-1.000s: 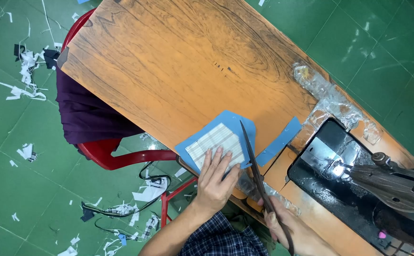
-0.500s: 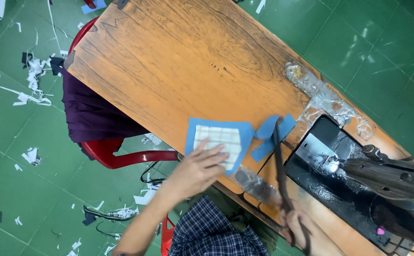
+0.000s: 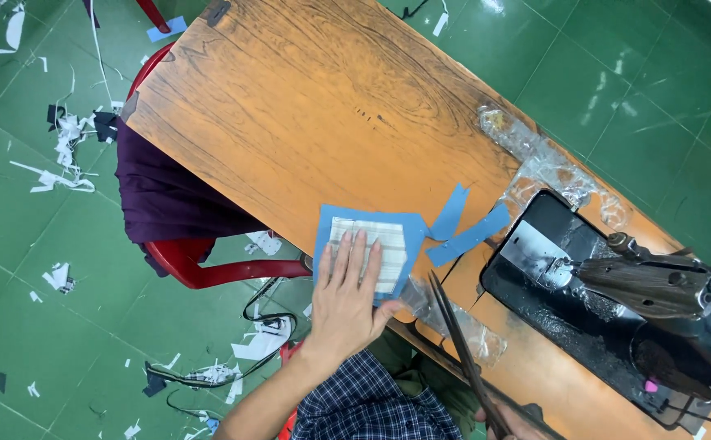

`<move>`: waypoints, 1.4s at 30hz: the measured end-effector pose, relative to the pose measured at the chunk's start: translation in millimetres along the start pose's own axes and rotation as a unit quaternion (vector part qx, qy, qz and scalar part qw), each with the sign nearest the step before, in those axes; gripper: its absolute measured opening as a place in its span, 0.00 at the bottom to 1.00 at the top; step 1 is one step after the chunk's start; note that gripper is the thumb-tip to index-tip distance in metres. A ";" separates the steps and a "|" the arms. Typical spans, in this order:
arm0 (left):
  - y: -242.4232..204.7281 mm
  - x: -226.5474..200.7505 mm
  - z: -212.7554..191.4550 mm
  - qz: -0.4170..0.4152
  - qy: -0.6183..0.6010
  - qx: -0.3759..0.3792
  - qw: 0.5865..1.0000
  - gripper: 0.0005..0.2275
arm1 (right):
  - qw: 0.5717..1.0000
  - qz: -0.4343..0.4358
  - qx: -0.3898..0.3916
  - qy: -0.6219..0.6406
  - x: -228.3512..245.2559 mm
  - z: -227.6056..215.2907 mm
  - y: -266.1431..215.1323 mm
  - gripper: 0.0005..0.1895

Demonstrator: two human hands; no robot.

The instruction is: The person cuts a small piece of blue fabric with a plaid insert using scissors, then moves to an ironing table. They iron the fabric piece on a flat surface and then on a curved pressing cushion, using a steam iron and a black pressing block. The person trims the edges of the fabric again before the clip ends.

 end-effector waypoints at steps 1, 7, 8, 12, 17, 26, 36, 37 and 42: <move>2.7 -1.3 -4.4 0.009 0.013 -0.019 1.000 0.38 | 0.997 -0.013 -0.028 -0.071 19.5 6.1 -15.3 0.30; 17.2 8.5 10.1 0.015 0.028 -0.060 0.998 0.34 | 0.986 -0.129 0.104 0.004 50.4 22.2 -25.5 0.39; 19.4 10.6 13.1 0.012 0.030 -0.076 0.997 0.33 | 0.981 -0.133 0.137 -0.025 65.0 29.2 -31.5 0.38; 21.7 10.6 9.9 0.008 0.030 -0.086 0.996 0.31 | 0.982 -0.109 0.155 -0.004 110.6 62.1 -45.4 0.41; 22.4 12.3 11.7 0.005 0.022 -0.073 0.997 0.30 | 0.979 -0.180 0.057 -0.081 140.2 79.8 -45.8 0.43; 22.5 13.8 16.3 0.001 0.027 -0.058 0.998 0.30 | 0.978 -0.205 0.006 -0.048 146.0 86.4 -42.3 0.35; 22.5 14.1 15.7 0.000 0.014 -0.059 0.998 0.30 | 0.984 -0.169 -0.005 -0.064 145.0 76.8 -48.7 0.25; 22.5 14.2 15.7 -0.001 0.018 -0.057 0.998 0.31 | 0.979 -0.190 0.021 -0.064 141.0 74.9 -44.7 0.25; 22.3 13.6 15.9 -0.002 0.020 -0.061 0.998 0.30 | 0.990 -0.120 -0.055 -0.055 147.7 72.9 -60.5 0.26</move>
Point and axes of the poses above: each hand's wrist, its own y-axis towards the middle knuckle, its own z-axis out of the palm, x = y × z, the point moved 4 cm from there along y, towards the middle knuckle, and after that the axes turned 1 degree about x, right-handed, at the moved point
